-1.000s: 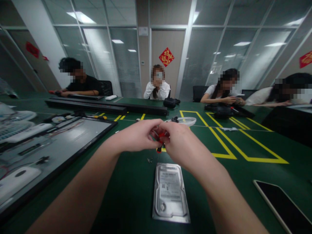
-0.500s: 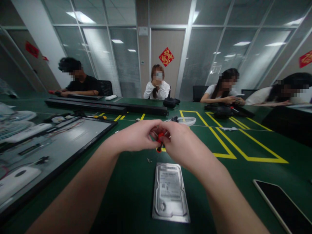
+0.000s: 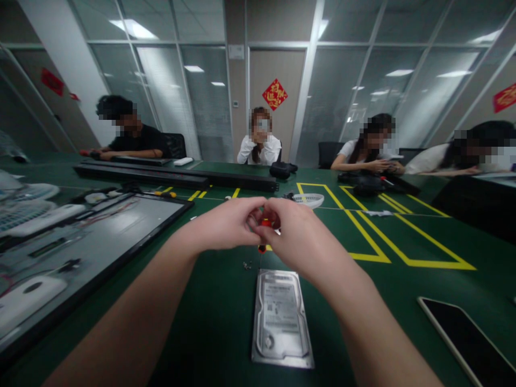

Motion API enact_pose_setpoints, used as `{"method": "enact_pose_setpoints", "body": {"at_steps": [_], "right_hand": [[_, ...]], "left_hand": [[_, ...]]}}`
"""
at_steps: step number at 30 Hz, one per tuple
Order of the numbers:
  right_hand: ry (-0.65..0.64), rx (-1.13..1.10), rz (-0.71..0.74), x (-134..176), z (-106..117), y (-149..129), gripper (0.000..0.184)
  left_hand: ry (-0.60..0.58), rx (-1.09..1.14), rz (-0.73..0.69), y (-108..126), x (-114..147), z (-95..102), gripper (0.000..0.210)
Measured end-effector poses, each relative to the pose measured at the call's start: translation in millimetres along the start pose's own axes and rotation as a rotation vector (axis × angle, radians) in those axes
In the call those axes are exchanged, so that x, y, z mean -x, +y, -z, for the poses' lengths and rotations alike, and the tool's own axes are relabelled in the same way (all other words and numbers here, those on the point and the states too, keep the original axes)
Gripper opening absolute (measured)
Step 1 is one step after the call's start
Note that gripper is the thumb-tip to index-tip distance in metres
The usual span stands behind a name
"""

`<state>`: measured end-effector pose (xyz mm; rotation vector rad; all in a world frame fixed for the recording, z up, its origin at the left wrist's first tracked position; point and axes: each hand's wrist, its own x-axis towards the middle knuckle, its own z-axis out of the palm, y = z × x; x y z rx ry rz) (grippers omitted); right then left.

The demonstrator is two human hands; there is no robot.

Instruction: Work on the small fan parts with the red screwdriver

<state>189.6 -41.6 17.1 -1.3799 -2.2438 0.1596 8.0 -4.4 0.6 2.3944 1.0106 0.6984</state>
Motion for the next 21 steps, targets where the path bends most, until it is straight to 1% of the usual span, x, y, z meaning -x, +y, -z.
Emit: {"method": "enact_pose_setpoints", "body": {"at_steps": [2, 5, 7, 9, 12, 13, 15, 18, 20, 21], "right_hand": [[-0.005, 0.012, 0.005, -0.7, 0.2, -1.0, 0.002], [-0.029, -0.024, 0.025, -0.6, 0.7, -1.0, 0.019], [-0.034, -0.044, 0.031, 0.0, 0.9, -0.2, 0.025], [-0.029, -0.053, 0.032, 0.4, 0.5, 0.4, 0.022], [-0.008, -0.014, 0.006, 0.1, -0.4, 0.4, 0.004], [0.003, 0.011, -0.002, -0.2, -0.6, 0.2, 0.001], [-0.006, 0.008, 0.021, -0.7, -0.9, 0.2, 0.007], [-0.026, -0.032, 0.046, -0.8, -1.1, 1.0, 0.024], [-0.041, -0.058, 0.050, -0.4, -1.4, 1.4, 0.028], [-0.041, -0.064, 0.047, -0.2, -1.5, 1.3, 0.027]], "left_hand": [[-0.007, 0.007, -0.012, -0.6, 0.1, -0.3, 0.042], [-0.006, 0.001, -0.030, -0.2, 0.4, -0.5, 0.045], [-0.011, 0.006, -0.033, 0.0, 0.3, -0.8, 0.045], [-0.011, 0.023, -0.041, -0.4, 0.0, -1.4, 0.045], [-0.007, 0.004, -0.033, -1.5, -0.5, -1.8, 0.044], [-0.007, -0.011, -0.029, -1.6, -0.5, -1.6, 0.044], [-0.004, -0.027, -0.029, -1.0, -0.3, -0.7, 0.043], [-0.005, -0.027, -0.041, 1.3, 0.4, 1.0, 0.039], [-0.004, -0.022, -0.044, 2.6, 0.5, 1.4, 0.037], [-0.001, -0.013, -0.047, 3.0, 0.4, 1.4, 0.038]]}}
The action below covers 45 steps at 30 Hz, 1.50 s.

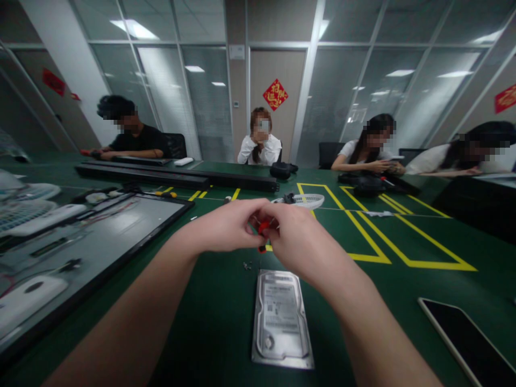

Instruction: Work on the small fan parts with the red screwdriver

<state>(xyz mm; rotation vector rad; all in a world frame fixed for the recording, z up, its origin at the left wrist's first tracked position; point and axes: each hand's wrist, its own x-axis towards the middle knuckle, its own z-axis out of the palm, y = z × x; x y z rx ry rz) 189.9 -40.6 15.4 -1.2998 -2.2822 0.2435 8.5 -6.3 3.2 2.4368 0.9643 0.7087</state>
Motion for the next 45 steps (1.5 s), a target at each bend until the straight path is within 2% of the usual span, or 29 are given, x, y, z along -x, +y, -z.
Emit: {"method": "enact_pose_setpoints", "body": {"at_steps": [5, 7, 11, 13, 16, 18, 24, 30, 36, 40, 45], "right_hand": [[0.035, 0.080, -0.019, 0.7, 0.1, -2.1, 0.007], [0.023, 0.085, -0.020, 0.8, 1.0, -2.7, 0.009], [0.003, 0.023, 0.000, 1.3, 3.0, -2.7, 0.028], [0.010, 0.006, -0.004, 1.6, 3.0, -2.8, 0.026], [0.026, 0.039, -0.021, 1.0, 2.1, -3.4, 0.011], [0.025, 0.071, -0.022, 0.1, 2.0, -3.8, 0.007], [-0.025, 0.015, -0.012, 0.1, 4.3, -3.8, 0.028], [0.019, 0.067, -0.028, 1.6, 2.1, -2.8, 0.005], [-0.014, 0.019, 0.012, 1.0, 1.2, -0.8, 0.020], [0.037, 0.063, -0.008, 1.3, 2.1, -2.6, 0.006], [0.038, 0.110, -0.015, 0.3, 3.3, -2.8, 0.005]], "left_hand": [[0.002, -0.012, 0.020, 0.3, -0.3, 0.1, 0.040], [0.002, -0.025, 0.017, 0.6, 0.4, 0.8, 0.040], [-0.007, -0.010, 0.006, 0.7, 1.4, 0.9, 0.039], [-0.002, -0.001, 0.008, -0.1, 1.1, -0.1, 0.041], [0.001, 0.017, 0.012, -1.2, 0.3, -1.3, 0.042], [-0.002, 0.016, 0.015, -1.2, 0.2, -1.1, 0.042], [-0.009, -0.015, 0.032, -0.3, 0.7, 0.0, 0.036], [-0.001, 0.003, 0.015, -0.3, -0.3, -0.9, 0.039], [-0.005, 0.034, -0.004, 1.2, 1.0, 0.0, 0.036], [0.000, 0.039, 0.003, -0.1, 0.4, -0.4, 0.039], [-0.009, 0.009, 0.016, 0.8, 1.0, 0.2, 0.039]]}}
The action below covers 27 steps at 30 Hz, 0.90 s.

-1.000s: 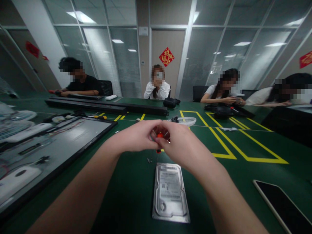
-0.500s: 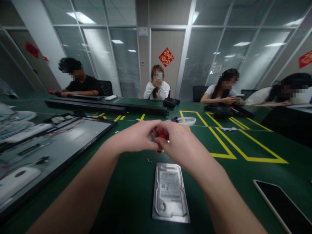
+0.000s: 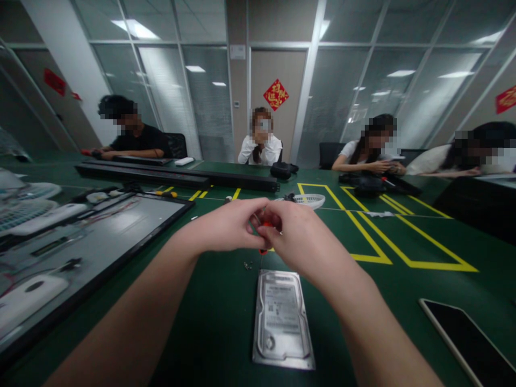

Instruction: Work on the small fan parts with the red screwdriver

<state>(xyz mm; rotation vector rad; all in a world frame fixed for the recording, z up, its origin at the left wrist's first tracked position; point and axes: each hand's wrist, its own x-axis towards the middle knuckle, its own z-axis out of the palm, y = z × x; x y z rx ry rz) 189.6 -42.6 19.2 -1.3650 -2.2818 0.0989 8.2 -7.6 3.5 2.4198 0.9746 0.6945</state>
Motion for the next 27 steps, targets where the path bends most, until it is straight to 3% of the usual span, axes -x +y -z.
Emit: {"method": "enact_pose_setpoints", "body": {"at_steps": [4, 9, 13, 18, 23, 27], "right_hand": [[-0.038, -0.087, 0.040, 0.1, -0.7, 0.8, 0.022], [0.009, -0.042, -0.001, 0.5, -1.5, -0.5, 0.006], [-0.002, -0.008, 0.005, -0.4, -0.9, 0.6, 0.004], [-0.039, -0.086, 0.033, -0.1, 0.6, 2.1, 0.027], [-0.018, -0.053, -0.009, 1.1, 0.7, 0.4, 0.005], [-0.017, -0.055, 0.006, 0.1, 0.1, 1.3, 0.013]], "left_hand": [[0.001, -0.016, -0.032, 0.0, 0.5, -0.2, 0.040], [0.013, -0.013, 0.000, -2.2, -0.9, -2.0, 0.043], [0.001, 0.003, 0.012, -0.2, 0.1, -1.3, 0.043], [0.006, -0.023, -0.017, 1.8, 1.5, 0.7, 0.036], [0.014, -0.028, -0.002, -0.3, -0.6, -0.2, 0.035], [0.008, 0.012, -0.025, -1.3, 0.0, -0.7, 0.037]]}}
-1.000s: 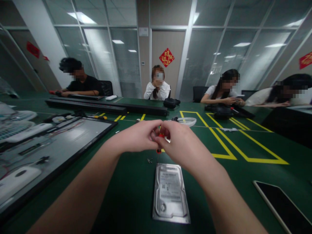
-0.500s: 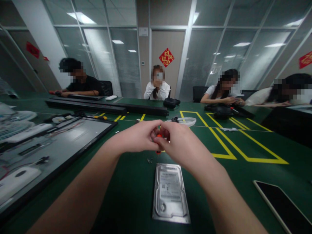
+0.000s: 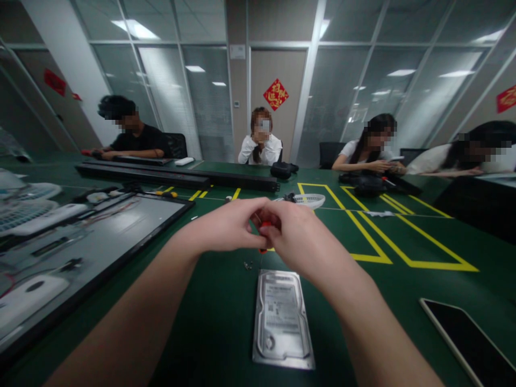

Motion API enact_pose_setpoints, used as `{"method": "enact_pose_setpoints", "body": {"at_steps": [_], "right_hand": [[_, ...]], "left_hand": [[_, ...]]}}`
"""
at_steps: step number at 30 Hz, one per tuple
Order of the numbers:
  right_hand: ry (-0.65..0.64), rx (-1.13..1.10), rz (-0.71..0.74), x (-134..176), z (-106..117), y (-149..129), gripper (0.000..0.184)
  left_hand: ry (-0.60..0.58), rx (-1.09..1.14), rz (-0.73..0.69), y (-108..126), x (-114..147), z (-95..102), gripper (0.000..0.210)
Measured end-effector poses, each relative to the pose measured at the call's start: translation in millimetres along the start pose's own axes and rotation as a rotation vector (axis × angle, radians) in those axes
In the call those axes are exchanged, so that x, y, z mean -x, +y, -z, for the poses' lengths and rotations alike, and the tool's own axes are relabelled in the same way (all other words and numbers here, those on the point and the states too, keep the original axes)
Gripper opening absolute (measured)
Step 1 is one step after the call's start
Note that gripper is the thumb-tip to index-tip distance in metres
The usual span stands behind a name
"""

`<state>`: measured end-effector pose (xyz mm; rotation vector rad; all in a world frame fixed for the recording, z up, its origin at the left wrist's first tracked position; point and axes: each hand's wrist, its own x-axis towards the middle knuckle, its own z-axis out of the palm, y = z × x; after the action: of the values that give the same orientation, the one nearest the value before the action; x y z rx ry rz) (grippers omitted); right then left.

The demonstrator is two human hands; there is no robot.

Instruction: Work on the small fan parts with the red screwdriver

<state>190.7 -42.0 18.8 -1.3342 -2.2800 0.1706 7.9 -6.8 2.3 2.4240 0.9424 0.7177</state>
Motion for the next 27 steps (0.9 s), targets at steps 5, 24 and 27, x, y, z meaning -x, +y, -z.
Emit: {"method": "enact_pose_setpoints", "body": {"at_steps": [5, 24, 27], "right_hand": [[-0.018, -0.050, 0.004, 0.1, -0.1, 0.8, 0.024], [0.013, 0.018, -0.014, -0.2, -2.0, 0.6, 0.002], [-0.011, -0.012, 0.007, -0.1, -1.8, 0.8, 0.017]], "left_hand": [[0.003, -0.009, -0.004, -0.8, 0.3, 0.4, 0.038], [0.001, -0.017, 0.024, -0.5, -0.4, -0.3, 0.038], [0.004, -0.026, 0.009, 1.3, 0.2, 0.7, 0.038]]}}
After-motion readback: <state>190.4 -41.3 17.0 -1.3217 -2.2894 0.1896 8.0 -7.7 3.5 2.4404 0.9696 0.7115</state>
